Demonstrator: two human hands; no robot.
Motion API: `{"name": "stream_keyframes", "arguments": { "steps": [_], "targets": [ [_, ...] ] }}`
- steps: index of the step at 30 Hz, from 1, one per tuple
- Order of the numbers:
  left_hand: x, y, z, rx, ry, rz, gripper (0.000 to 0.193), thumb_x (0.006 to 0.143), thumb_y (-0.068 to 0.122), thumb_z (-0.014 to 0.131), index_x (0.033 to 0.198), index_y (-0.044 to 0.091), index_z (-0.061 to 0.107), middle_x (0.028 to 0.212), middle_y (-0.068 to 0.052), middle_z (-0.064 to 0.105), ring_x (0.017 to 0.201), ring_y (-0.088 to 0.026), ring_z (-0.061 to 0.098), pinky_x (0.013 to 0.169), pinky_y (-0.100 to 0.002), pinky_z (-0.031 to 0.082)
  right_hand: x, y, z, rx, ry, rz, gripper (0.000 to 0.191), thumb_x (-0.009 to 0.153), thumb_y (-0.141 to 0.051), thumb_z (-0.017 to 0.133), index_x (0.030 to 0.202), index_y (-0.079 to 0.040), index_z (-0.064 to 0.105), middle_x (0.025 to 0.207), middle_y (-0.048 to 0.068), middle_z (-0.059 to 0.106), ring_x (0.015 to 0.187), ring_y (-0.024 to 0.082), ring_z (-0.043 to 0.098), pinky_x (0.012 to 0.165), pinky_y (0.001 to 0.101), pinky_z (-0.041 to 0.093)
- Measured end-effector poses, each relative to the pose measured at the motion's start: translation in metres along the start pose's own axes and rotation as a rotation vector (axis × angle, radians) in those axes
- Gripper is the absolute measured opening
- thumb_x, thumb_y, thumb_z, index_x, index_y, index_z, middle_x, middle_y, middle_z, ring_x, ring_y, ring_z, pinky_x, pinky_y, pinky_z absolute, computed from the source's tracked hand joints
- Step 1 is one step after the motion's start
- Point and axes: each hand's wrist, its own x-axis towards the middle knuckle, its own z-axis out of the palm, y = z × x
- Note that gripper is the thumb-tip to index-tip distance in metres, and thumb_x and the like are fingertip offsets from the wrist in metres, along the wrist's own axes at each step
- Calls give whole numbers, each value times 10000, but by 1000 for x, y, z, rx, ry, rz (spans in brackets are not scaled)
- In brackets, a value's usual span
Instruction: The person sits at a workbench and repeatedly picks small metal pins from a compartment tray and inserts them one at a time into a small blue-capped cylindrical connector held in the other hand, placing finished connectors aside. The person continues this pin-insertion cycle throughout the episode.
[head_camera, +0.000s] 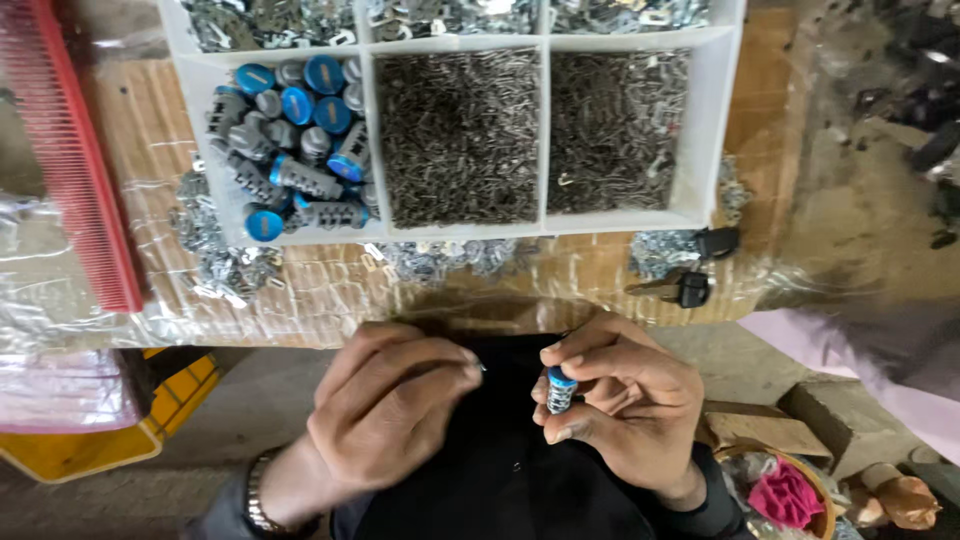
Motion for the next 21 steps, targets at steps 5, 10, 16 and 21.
{"name": "stream_keyframes", "arguments": {
  "steps": [5, 10, 16, 21],
  "targets": [
    [11, 18, 17, -271, 18, 35, 279, 869, 18, 886, 1082, 65, 712, 1077, -55, 723, 956, -224, 695, 842, -339, 593, -3, -2, -3, -129, 17, 53, 312, 878, 46, 794, 1168, 89, 685, 1220, 256, 651, 881, 235, 776, 719, 288, 688],
    [13, 10, 7, -91, -87, 227, 305, 841, 52, 892, 1087, 6, 718, 1050, -110, 696, 924, -274, 675, 813, -370, 593, -8, -2, -3, -209, 36, 55, 319, 883, 46, 805, 1178, 85, 689, 1208, 267, 657, 837, 210, 766, 695, 251, 681],
    [16, 13, -2, -270, -81, 63, 309, 856, -29, 863, 1110, 47, 704, 1111, -83, 687, 996, -250, 674, 883, -355, 597, -1, 7, 6, -30, -10, 57, 318, 892, 68, 794, 1189, 71, 678, 1216, 254, 642, 897, 221, 772, 709, 282, 698],
    [33, 18, -13, -27, -165, 196, 324, 790, 78, 874, 1054, 11, 698, 1021, -108, 650, 909, -273, 653, 786, -377, 586, -2, 8, 5, -210, -9, 20, 338, 876, 43, 816, 1195, 48, 703, 1200, 223, 672, 957, 195, 736, 717, 246, 661]
  ]
}}
